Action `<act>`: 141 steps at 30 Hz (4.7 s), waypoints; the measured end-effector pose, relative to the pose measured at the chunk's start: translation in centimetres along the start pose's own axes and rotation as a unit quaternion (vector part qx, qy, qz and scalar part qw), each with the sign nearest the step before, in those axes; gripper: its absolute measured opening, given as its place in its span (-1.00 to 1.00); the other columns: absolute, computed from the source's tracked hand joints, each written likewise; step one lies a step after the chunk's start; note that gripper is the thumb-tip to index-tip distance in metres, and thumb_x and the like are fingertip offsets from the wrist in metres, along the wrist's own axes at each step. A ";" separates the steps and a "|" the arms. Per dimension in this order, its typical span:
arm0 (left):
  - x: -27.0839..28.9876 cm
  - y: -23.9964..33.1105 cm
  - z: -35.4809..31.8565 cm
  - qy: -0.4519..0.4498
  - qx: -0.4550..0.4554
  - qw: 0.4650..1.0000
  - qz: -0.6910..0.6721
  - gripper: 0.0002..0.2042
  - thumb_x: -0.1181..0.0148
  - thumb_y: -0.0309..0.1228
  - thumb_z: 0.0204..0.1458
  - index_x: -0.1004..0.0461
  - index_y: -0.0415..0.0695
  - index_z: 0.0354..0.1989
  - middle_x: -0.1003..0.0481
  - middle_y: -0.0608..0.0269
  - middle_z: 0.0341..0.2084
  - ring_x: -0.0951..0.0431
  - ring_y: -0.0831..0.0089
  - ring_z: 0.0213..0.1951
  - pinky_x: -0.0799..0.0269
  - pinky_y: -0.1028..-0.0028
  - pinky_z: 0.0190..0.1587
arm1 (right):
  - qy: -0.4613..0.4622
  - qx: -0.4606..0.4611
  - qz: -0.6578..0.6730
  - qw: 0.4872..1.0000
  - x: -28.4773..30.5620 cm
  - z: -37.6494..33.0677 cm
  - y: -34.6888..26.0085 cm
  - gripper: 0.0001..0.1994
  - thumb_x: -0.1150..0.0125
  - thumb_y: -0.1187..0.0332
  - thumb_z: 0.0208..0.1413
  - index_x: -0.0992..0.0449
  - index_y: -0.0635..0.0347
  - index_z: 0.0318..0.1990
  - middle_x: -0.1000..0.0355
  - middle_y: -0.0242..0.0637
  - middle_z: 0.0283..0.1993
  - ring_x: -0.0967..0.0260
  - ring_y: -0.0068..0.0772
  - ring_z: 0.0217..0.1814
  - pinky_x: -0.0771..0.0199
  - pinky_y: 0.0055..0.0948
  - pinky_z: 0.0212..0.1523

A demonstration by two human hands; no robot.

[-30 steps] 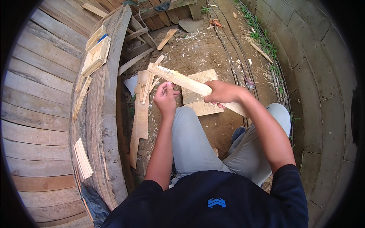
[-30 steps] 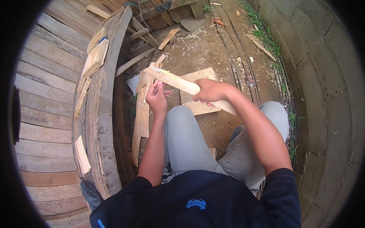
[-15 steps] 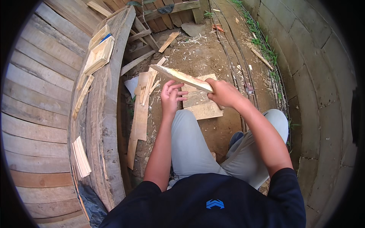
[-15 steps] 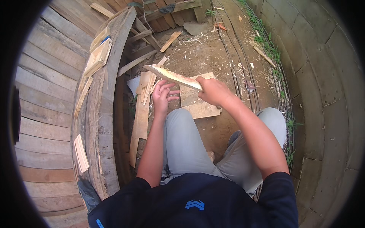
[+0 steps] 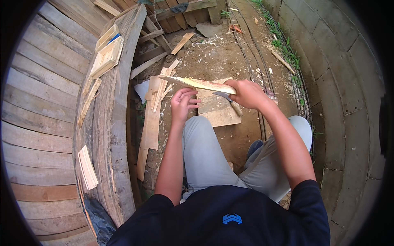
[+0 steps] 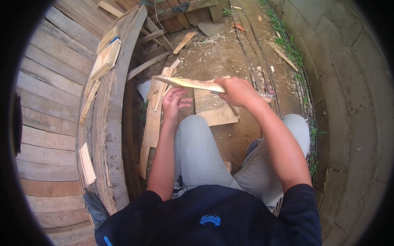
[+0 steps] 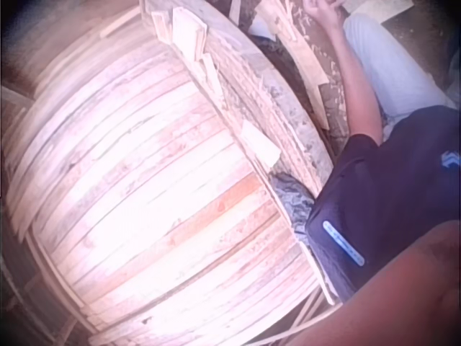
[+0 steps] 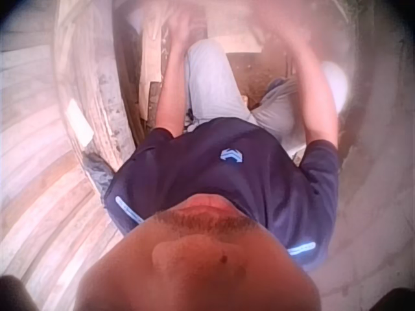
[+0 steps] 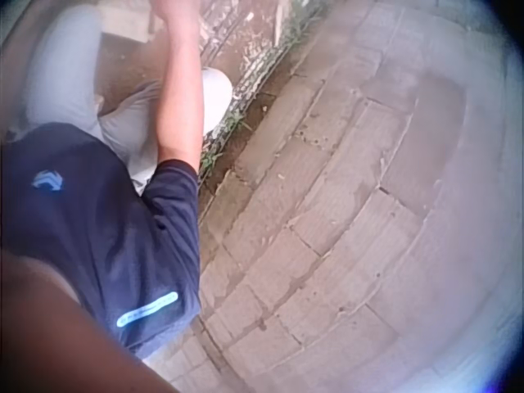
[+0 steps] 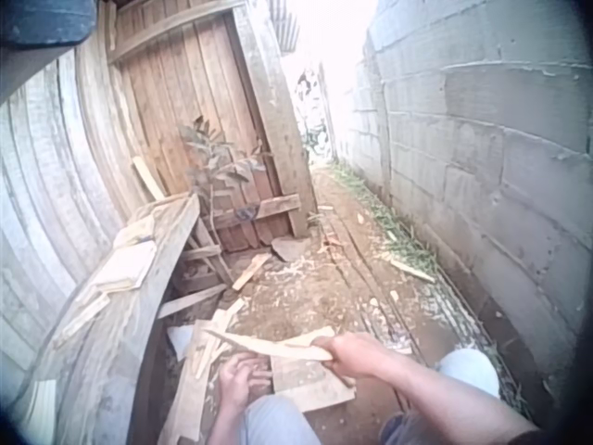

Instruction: The person sits on the ground and uses a curved knife to shave and shape a long wooden stick. They repeatedly hold the stick between their legs, carve along its length, and inspect the edges by turning the piece over.

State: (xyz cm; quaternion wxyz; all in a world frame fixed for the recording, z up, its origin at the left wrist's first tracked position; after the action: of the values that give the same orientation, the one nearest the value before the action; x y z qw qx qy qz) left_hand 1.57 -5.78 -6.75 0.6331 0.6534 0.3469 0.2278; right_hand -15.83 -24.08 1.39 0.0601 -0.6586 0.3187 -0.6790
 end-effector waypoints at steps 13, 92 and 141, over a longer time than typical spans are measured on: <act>-0.1 0.3 0.0 0.003 -0.006 1.000 0.012 -0.72 0.06 -0.49 0.21 -0.36 -0.38 0.03 -0.54 -0.10 -0.10 -0.66 0.26 -0.32 -0.62 0.44 -0.38 | -0.007 -0.009 0.010 1.000 0.2 0.0 0.1 -0.65 -0.23 0.33 0.06 -0.52 -0.04 0.05 -0.57 -0.12 -0.17 -0.52 -0.05 -0.07 -0.47 -0.14 -0.06; -0.8 -0.8 -1.6 -0.042 0.102 0.994 -0.001 -0.50 0.13 -0.11 0.30 -0.20 -0.20 0.28 -0.46 -0.02 -0.03 -0.61 0.30 -0.18 -0.57 0.40 -0.29 | -0.159 -0.128 0.359 0.911 -2.6 0.9 -0.3 -0.48 -0.09 0.26 0.02 -0.35 0.40 0.12 -0.43 -0.16 -0.23 -0.39 -0.41 -0.48 -0.44 -0.42 -0.53; 5.0 1.0 4.8 0.147 -0.010 0.981 -0.123 -0.59 -0.03 -0.05 0.26 -0.36 -0.17 0.00 -0.46 0.11 -0.11 -0.53 0.29 -0.17 -0.52 0.27 -0.12 | -0.279 -0.092 0.436 0.851 -6.2 0.6 -2.6 -0.68 -0.17 0.30 0.07 -0.40 0.17 -0.03 -0.31 -0.43 -0.39 -0.28 -0.66 -0.48 -0.28 -0.56 -0.57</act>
State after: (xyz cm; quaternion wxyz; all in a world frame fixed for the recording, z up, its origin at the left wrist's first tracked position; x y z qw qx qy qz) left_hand 8.49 -5.25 -6.96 0.6048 0.5588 0.5116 0.2454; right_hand -13.58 -19.14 -2.58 0.3756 -0.6162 0.6039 -0.3384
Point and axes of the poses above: each hand's wrist, its own z-axis towards the middle knuckle, its own x-axis out of the back of the hand, y = z × x, the point moved 3 cm from there along z, towards the middle knuckle
